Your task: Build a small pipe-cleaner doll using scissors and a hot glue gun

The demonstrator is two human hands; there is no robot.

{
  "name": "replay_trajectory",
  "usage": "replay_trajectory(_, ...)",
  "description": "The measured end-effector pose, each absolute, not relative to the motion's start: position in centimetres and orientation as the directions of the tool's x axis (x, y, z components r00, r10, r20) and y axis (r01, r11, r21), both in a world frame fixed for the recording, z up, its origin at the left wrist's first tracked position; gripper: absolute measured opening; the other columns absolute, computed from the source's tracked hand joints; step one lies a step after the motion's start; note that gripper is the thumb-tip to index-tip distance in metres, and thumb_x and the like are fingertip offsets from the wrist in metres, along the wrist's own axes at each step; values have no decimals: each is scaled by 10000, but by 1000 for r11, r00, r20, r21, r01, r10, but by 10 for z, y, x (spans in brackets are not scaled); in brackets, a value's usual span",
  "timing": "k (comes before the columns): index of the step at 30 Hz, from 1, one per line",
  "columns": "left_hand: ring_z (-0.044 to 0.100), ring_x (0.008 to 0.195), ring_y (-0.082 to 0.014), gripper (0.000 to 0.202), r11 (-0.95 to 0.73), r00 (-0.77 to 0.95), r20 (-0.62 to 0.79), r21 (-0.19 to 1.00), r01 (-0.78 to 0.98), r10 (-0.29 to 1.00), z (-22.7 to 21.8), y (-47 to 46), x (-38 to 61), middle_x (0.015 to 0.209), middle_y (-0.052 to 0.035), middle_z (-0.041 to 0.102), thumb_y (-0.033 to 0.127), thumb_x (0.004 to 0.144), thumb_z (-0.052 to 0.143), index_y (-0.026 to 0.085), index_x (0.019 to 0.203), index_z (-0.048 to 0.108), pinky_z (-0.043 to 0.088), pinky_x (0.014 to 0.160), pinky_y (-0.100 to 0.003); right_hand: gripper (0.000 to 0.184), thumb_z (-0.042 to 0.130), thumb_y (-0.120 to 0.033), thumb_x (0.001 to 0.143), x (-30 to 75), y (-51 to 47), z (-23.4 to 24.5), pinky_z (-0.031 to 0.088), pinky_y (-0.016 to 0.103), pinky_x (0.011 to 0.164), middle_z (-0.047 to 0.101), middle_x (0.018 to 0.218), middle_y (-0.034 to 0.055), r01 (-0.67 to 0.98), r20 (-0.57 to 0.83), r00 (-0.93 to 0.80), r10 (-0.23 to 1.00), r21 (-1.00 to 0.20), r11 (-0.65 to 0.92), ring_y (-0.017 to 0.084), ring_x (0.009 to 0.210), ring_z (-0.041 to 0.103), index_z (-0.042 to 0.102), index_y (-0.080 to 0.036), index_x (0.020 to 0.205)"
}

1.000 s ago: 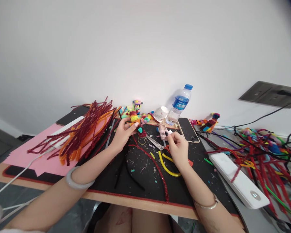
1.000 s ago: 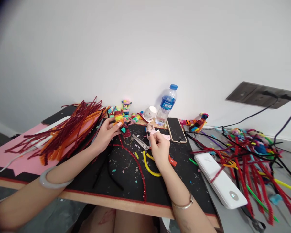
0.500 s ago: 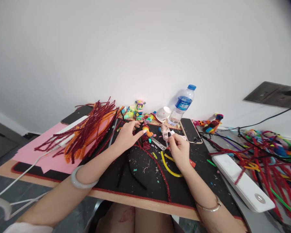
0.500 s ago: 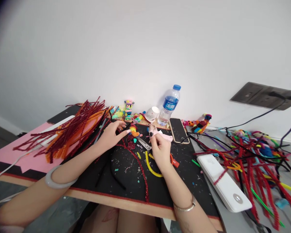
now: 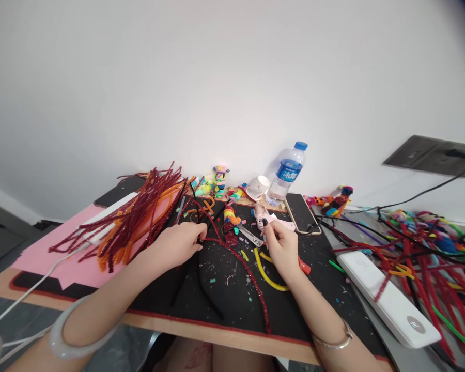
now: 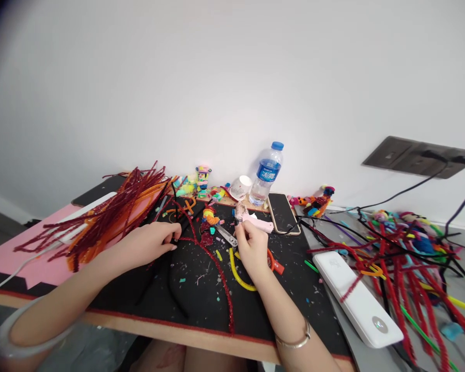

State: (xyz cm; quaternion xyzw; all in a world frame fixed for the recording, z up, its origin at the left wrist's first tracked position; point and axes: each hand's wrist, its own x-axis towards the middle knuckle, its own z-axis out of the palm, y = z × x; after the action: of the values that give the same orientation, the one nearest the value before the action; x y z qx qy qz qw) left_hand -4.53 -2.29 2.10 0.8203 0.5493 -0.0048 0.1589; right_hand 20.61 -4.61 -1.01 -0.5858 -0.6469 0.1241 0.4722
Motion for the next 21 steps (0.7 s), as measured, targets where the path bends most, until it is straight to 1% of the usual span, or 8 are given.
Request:
replay_trajectory(3,601,729,-194,79,-328,373,-209,221,919,904,23,-21,-45,827,-4,645,288,748,535,255,808,575,308,525,-264,336,454,-288,875,207,-45,-11,289,244,515,408,467,-44,636,466,130,875,-717,287,97,475,376,482,-177,559)
replay_trajectory(7,614,705,-215,137,-273,305,-238,157,949,922,27,-24,-41,844,-40,657,343,740,550,225,808,572,336,529,-280,336,457,-289,874,208,-45,-12,289,242,510,402,464,-47,633,459,134,878,-722,281,96,471,368,472,-180,556)
replay_trajectory(9,619,693,-224,110,-277,301,-249,129,952,920,29,-27,-39,823,-56,659,312,747,522,210,763,561,351,533,-286,338,454,-287,875,208,-45,-13,290,242,512,402,465,-47,634,459,133,878,-721,281,96,472,369,467,-181,555)
replay_trajectory(12,629,702,-231,103,-298,316,-254,108,948,914,29,-27,-40,775,-60,662,209,742,465,205,707,562,361,541,-283,335,450,-283,877,208,-45,-13,290,242,513,404,465,-47,635,456,131,880,-720,279,97,473,369,472,-181,558)
replay_trajectory(14,634,712,-220,144,-307,337,-244,153,939,909,26,-23,-42,771,-51,669,182,743,449,209,701,584,366,547,-274,338,448,-281,876,208,-45,-13,290,243,513,405,463,-47,637,457,131,880,-719,279,98,474,371,474,-181,554)
replay_trajectory(16,633,690,-194,152,-307,368,-225,265,914,902,21,-17,-46,761,-32,672,213,763,457,220,747,608,375,550,-260,341,447,-281,875,208,-45,-12,291,244,514,404,460,-46,636,459,133,879,-719,279,99,475,375,474,-182,550)
replay_trajectory(19,630,683,-177,215,-264,352,-143,424,866,925,14,-8,-50,714,8,663,224,782,452,244,967,560,407,597,-254,337,447,-282,876,208,-45,-12,293,245,516,411,460,-46,631,455,136,880,-724,277,100,476,380,479,-181,557)
replay_trajectory(21,618,672,-180,255,-254,322,-72,466,848,944,11,-4,-50,694,20,639,227,791,434,245,1040,487,410,604,-262,335,444,-284,879,208,-44,-12,293,246,516,416,461,-47,630,453,134,882,-725,277,100,476,381,482,-181,562)
